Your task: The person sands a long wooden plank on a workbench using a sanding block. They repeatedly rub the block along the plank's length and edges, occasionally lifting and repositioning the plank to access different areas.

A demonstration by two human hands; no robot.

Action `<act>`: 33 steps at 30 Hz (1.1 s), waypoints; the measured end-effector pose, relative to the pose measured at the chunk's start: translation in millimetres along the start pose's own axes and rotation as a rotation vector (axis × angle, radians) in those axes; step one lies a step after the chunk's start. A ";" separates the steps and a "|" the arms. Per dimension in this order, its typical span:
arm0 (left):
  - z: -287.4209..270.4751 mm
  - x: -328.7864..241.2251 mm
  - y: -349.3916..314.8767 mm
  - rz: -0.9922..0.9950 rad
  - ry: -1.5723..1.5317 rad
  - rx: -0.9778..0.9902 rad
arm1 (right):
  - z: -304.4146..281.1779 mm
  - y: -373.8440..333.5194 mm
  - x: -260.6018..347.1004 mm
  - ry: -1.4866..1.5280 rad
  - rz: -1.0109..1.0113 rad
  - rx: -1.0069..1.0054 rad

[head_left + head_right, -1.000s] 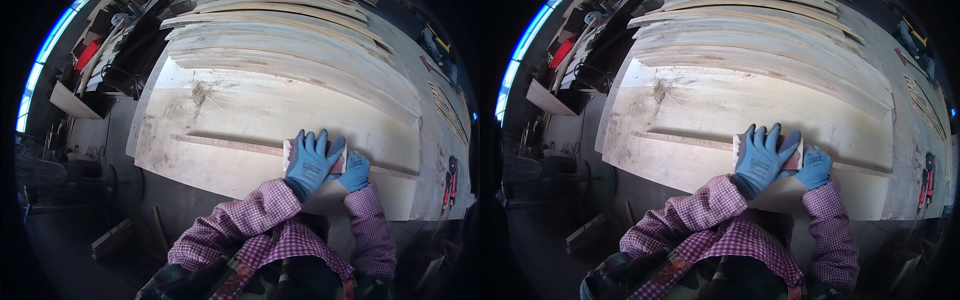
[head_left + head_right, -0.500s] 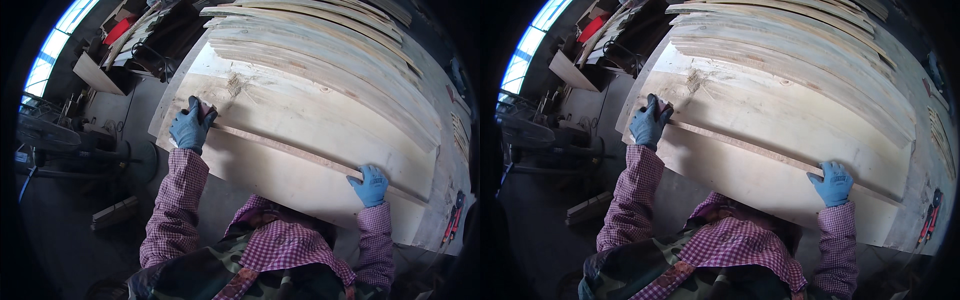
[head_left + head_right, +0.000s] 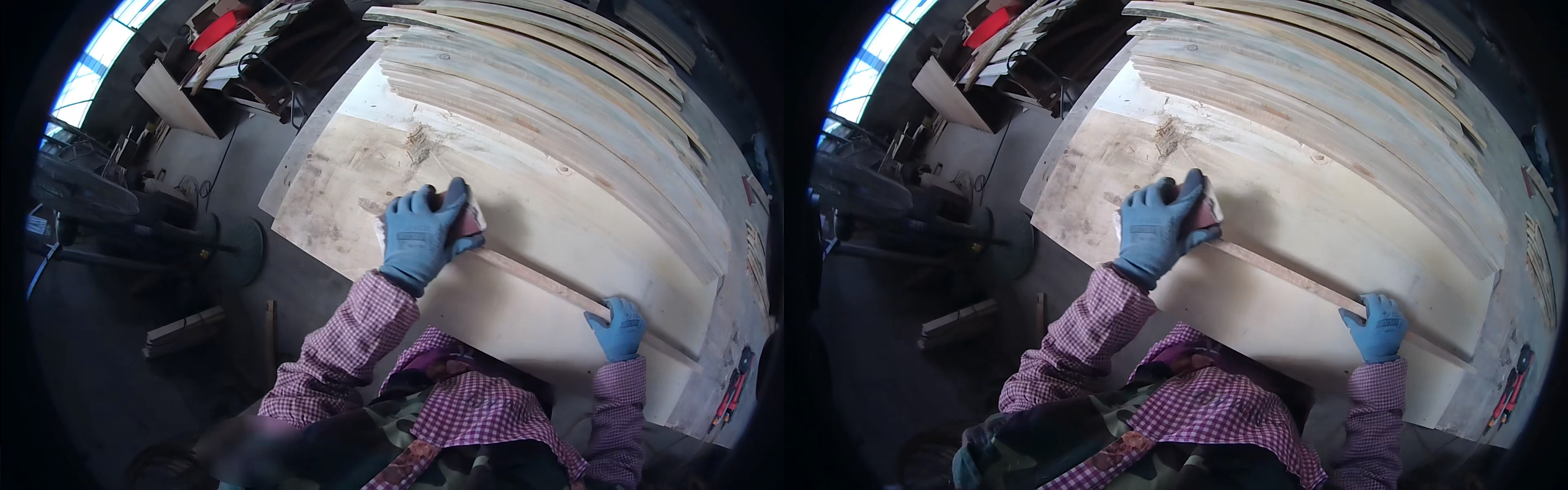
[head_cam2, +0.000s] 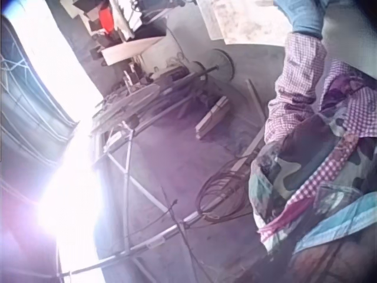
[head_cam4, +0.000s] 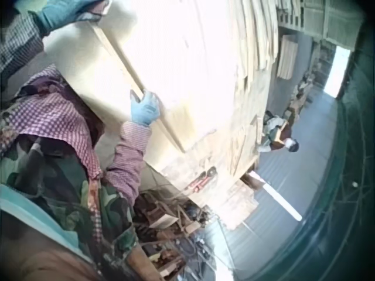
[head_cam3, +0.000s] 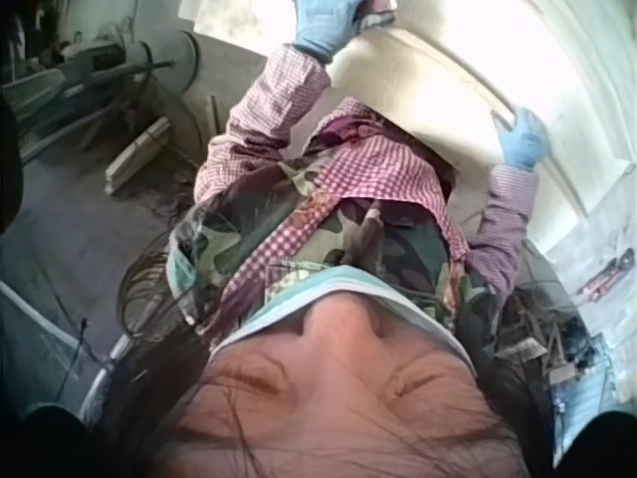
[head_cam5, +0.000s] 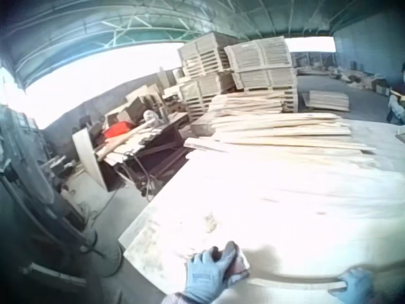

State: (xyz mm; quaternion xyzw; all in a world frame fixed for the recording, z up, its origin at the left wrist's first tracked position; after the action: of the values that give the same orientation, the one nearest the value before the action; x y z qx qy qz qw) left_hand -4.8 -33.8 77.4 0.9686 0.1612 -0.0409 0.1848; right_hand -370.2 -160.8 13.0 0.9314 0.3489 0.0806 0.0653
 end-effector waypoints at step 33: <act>-8.1 76.0 -23.1 -0.358 0.166 -0.105 | 0.1 5.9 10.8 0.008 -0.035 -0.005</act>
State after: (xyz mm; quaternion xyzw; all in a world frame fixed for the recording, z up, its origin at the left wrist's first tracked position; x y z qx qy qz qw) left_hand 59.5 12.2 66.4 0.9134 0.3476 0.0154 0.2111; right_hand -358.4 -158.1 15.1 0.9247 0.3650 0.0839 0.0678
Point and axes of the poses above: each hand's wrist, its own y-axis towards the middle knuckle, its own z-axis out of the palm, x = y × z, the point moved 7 cm from there along y, towards the middle knuckle
